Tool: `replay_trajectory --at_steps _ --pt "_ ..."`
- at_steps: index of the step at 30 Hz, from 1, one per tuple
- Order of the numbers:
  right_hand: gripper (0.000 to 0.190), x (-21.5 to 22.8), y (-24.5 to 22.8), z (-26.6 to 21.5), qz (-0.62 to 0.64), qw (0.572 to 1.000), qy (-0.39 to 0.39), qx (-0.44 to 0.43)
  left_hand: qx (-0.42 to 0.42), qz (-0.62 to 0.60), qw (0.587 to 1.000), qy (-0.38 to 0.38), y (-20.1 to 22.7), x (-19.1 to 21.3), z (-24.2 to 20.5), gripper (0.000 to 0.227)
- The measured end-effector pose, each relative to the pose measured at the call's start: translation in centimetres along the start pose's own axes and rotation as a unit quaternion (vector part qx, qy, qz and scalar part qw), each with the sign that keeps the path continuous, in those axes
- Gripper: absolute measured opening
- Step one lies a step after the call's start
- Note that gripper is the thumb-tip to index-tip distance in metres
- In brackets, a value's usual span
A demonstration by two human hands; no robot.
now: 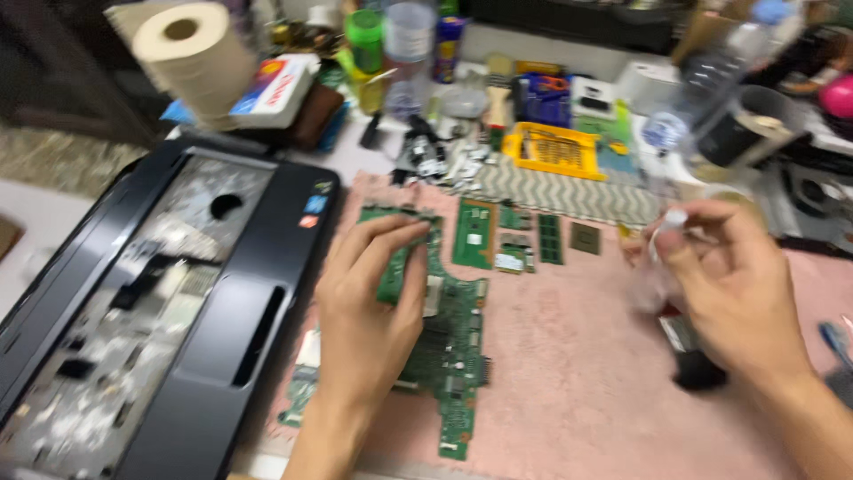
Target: The person cleans a small square electronic chip using a toothbrush. They hold the chip in one hand and scrub its surface with the brush in the other, rotating the chip to clean different sides.
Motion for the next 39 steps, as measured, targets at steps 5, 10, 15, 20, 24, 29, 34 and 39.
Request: replay_trajectory --at_steps 5,10,15,20,24,29,34,39 --pt "0.035 4.9 5.2 2.8 0.009 0.995 0.096 0.033 -0.038 0.018 0.993 -0.109 1.8 -1.3 -0.7 0.021" --pt "0.038 7.2 9.3 4.0 -0.028 0.990 0.139 0.017 -0.023 0.013 0.979 -0.201 2.7 -3.6 -1.2 0.025" --pt "0.068 8.5 3.3 2.9 -0.074 0.993 0.086 -0.018 -0.034 0.015 0.943 -0.330 1.8 -8.5 -0.4 0.044" --pt "0.063 11.2 2.7 0.9 -0.092 0.979 0.150 0.105 -0.096 0.028 0.910 -0.402 2.5 -14.9 1.3 0.053" --pt "0.037 14.2 3.2 -1.1 -0.072 0.981 0.168 0.068 -0.152 0.069 0.870 -0.465 1.3 -19.7 0.9 0.086" --pt "0.023 19.4 5.9 -3.4 -0.049 0.980 0.190 -0.006 -0.123 0.107 0.851 -0.499 2.1 -20.9 0.8 0.099" --pt "0.018 23.4 7.9 -5.2 -0.084 0.979 0.175 -0.057 -0.187 0.038 0.867 -0.460 0.9 -22.1 0.3 0.087" --pt "0.045 24.8 8.3 -6.5 -0.284 0.959 0.011 0.017 -0.091 0.143 0.825 -0.538 2.5 -21.7 1.1 0.089"
Point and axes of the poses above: each hand's wrist, its own z-axis towards the middle knuckle, its own x-axis out of the back of the hand, y = z × x, the point moved 1 cm from there along z, towards the middle knuckle, and after that the axes turned 14 degrees about y, right-handed, at the moved point
